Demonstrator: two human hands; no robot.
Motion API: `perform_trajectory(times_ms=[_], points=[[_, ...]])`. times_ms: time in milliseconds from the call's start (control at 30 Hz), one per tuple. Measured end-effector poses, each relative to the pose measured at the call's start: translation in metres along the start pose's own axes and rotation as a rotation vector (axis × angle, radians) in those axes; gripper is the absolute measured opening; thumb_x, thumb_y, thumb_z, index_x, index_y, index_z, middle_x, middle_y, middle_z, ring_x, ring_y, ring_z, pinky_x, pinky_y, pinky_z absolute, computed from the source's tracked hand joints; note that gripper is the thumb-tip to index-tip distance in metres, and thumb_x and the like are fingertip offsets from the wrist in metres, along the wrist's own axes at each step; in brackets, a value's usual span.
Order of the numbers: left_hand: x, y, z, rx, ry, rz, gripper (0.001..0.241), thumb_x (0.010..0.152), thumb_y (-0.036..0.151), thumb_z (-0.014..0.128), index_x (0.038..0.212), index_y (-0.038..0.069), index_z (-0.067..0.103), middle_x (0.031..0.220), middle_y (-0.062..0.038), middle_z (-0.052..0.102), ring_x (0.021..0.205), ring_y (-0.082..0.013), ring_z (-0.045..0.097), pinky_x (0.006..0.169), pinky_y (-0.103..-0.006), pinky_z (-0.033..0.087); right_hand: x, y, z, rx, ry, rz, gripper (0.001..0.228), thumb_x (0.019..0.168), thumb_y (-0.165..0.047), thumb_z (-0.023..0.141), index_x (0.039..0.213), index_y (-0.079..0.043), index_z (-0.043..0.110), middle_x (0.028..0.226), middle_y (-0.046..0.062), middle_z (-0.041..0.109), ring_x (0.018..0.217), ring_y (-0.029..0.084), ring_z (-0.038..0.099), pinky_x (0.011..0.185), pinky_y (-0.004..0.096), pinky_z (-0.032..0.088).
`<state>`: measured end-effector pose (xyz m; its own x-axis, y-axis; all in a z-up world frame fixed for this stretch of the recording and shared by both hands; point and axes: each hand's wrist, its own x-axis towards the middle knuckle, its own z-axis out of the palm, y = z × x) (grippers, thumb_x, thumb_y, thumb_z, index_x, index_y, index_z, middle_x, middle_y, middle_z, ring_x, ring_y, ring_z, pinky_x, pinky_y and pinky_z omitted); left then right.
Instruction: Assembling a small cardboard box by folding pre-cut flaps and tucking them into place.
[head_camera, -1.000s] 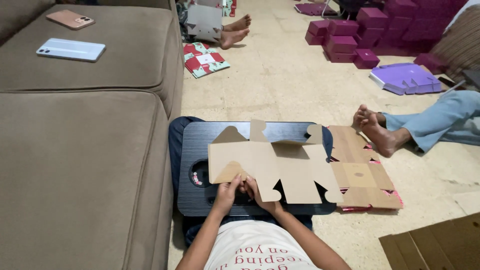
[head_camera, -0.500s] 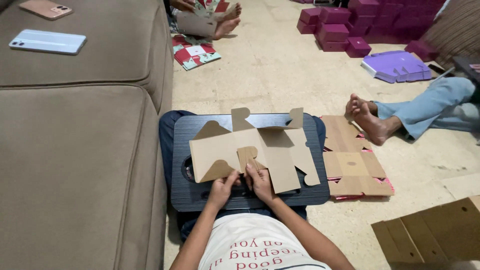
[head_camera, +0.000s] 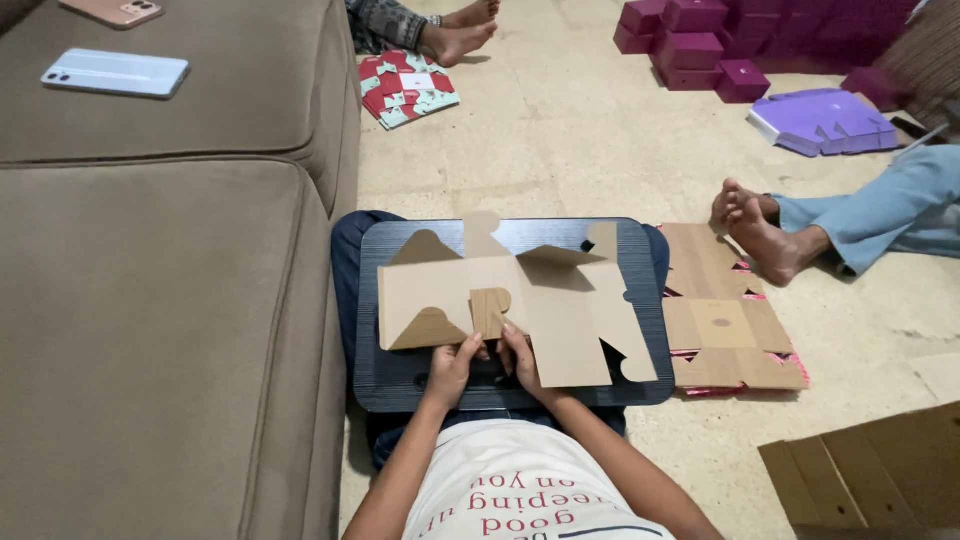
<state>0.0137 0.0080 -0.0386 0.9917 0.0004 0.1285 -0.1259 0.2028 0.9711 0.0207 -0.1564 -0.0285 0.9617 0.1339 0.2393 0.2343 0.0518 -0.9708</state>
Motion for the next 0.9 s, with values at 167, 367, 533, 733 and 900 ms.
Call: perform_trajectory(times_ms=[167, 367, 533, 733, 900], points=[[-0.007, 0.034, 0.010, 0.081, -0.063, -0.015, 0.038, 0.101, 0.030, 0.069, 0.073, 0.006, 0.077, 0.065, -0.005, 0.073, 0.066, -0.0101, 0.065, 0.075, -0.0286, 0.054, 0.006, 0.012, -0.003, -0.133, -0.050, 0.029, 0.059, 0.111, -0.044, 0.041, 0.070, -0.012, 0.068, 0.039, 0.005, 0.054, 0.035, 0.014, 0.054, 0.041, 0.022, 0.043], [0.006, 0.004, 0.011, -0.225, 0.156, -0.041, 0.035, 0.098, 0.026, 0.070, 0.071, 0.005, 0.068, 0.053, -0.008, 0.063, 0.048, -0.0157, 0.062, 0.053, -0.0275, 0.052, 0.011, -0.007, -0.006, -0.364, -0.121, 0.110, 0.061, 0.110, -0.045, 0.047, 0.061, -0.014, 0.067, 0.045, 0.004, 0.062, 0.037, 0.013, 0.056, 0.045, 0.025, 0.045], [0.005, 0.000, 0.013, -0.395, 0.266, -0.034, 0.032, 0.098, 0.019, 0.069, 0.070, 0.004, 0.063, 0.050, -0.009, 0.057, 0.044, -0.0178, 0.058, 0.050, -0.0265, 0.049, -0.001, -0.013, -0.005, -0.210, -0.079, 0.076, 0.050, 0.110, -0.041, 0.048, 0.077, -0.010, 0.069, 0.053, 0.005, 0.065, 0.042, 0.016, 0.059, 0.056, 0.031, 0.051], [0.013, -0.012, 0.008, -0.335, 0.245, -0.014, 0.040, 0.096, 0.021, 0.071, 0.062, 0.002, 0.064, 0.048, -0.012, 0.057, 0.044, -0.0195, 0.059, 0.051, -0.0282, 0.048, -0.004, -0.015, -0.002, 0.011, 0.067, -0.117, 0.042, 0.110, -0.026, 0.048, 0.093, 0.002, 0.073, 0.054, 0.011, 0.060, 0.041, 0.020, 0.060, 0.047, 0.031, 0.051], [0.000, 0.023, 0.009, -0.091, 0.105, -0.063, 0.051, 0.097, 0.033, 0.072, 0.056, 0.003, 0.063, 0.051, -0.011, 0.059, 0.050, -0.0195, 0.060, 0.058, -0.0315, 0.049, -0.002, -0.027, 0.006, 0.159, 0.274, 0.004, 0.043, 0.106, -0.017, 0.055, 0.069, 0.002, 0.065, 0.038, 0.008, 0.048, 0.027, 0.016, 0.047, 0.033, 0.025, 0.037]])
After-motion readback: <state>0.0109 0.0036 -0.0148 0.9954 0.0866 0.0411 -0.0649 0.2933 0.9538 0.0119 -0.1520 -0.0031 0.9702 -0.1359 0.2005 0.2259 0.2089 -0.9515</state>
